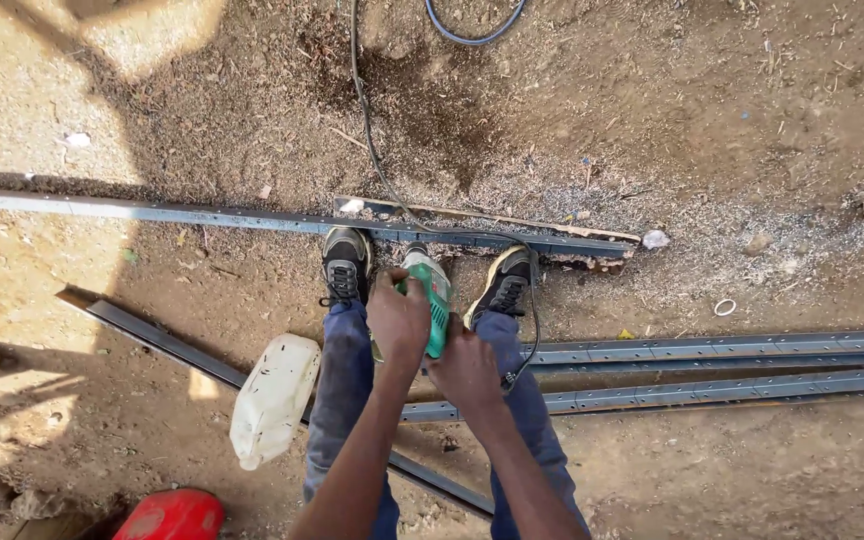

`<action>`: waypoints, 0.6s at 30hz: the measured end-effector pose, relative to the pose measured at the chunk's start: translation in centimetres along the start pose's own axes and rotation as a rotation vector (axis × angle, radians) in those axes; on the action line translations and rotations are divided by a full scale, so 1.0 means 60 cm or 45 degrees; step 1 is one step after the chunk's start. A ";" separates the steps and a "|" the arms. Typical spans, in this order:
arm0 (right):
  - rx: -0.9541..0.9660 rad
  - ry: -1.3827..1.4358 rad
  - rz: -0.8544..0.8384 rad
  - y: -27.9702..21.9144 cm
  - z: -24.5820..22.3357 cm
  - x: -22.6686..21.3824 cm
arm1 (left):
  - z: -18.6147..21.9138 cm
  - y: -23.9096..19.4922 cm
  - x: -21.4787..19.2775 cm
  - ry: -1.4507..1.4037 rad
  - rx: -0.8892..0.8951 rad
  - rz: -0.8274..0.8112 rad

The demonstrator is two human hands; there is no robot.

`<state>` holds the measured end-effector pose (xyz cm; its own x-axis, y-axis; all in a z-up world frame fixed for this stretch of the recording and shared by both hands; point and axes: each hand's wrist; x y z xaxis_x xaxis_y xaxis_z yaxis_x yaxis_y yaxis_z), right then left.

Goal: Using a handheld power drill to create holes in structural metal beams laid out on the ground.

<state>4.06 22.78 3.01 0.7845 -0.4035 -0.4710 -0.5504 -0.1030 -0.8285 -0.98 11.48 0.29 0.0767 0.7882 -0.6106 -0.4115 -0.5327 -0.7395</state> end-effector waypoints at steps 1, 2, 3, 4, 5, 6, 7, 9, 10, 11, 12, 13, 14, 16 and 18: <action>-0.024 -0.078 0.034 0.001 -0.005 0.009 | -0.004 -0.001 0.007 0.026 0.095 0.182; -0.018 -0.075 0.032 -0.001 -0.025 -0.009 | -0.004 0.002 0.008 0.031 0.095 0.177; 0.023 -0.043 -0.027 -0.003 -0.044 -0.027 | -0.004 0.005 0.010 0.105 0.165 0.275; 0.067 -0.010 -0.089 -0.008 -0.063 -0.044 | -0.006 0.006 0.010 0.182 0.235 0.370; 0.075 -0.006 -0.094 -0.009 -0.071 -0.053 | 0.000 0.008 0.003 0.189 0.234 0.362; 0.047 -0.046 -0.094 -0.013 -0.080 -0.063 | 0.006 0.006 -0.005 0.187 0.268 0.404; 0.020 -0.085 -0.096 -0.018 -0.089 -0.074 | 0.012 0.005 -0.014 0.184 0.302 0.445; -0.002 -0.075 -0.103 -0.024 -0.083 -0.067 | 0.008 -0.003 -0.014 0.187 0.296 0.462; -0.038 -0.066 -0.104 -0.021 -0.084 -0.066 | 0.010 -0.001 -0.017 0.184 0.291 0.493; -0.044 -0.062 -0.100 -0.026 -0.075 -0.060 | -0.001 -0.010 -0.015 0.185 0.296 0.500; -0.103 -0.075 -0.078 -0.026 -0.067 -0.052 | -0.012 -0.015 -0.012 0.183 0.244 0.507; -0.161 -0.089 -0.056 -0.025 -0.058 -0.045 | -0.023 -0.019 -0.008 0.181 0.192 0.514; -0.163 -0.085 -0.047 -0.026 -0.048 -0.033 | -0.025 -0.027 -0.007 0.179 0.202 0.517; -0.279 -0.262 0.007 -0.034 -0.024 -0.004 | -0.036 -0.049 -0.006 0.117 0.130 0.598; -0.291 -0.268 0.018 -0.028 -0.019 0.048 | -0.077 -0.027 -0.004 0.139 0.074 0.600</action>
<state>6.90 20.74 3.40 0.8050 -0.2119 -0.5541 -0.5930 -0.3101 -0.7431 3.88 10.74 0.31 -0.0366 0.4266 -0.9037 -0.4740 -0.8035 -0.3601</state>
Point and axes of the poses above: each hand's wrist, its own y-axis towards the middle knuckle, its own x-axis out of the palm, z = x × y, and after that the axes turned 2 degrees about -z, right-handed
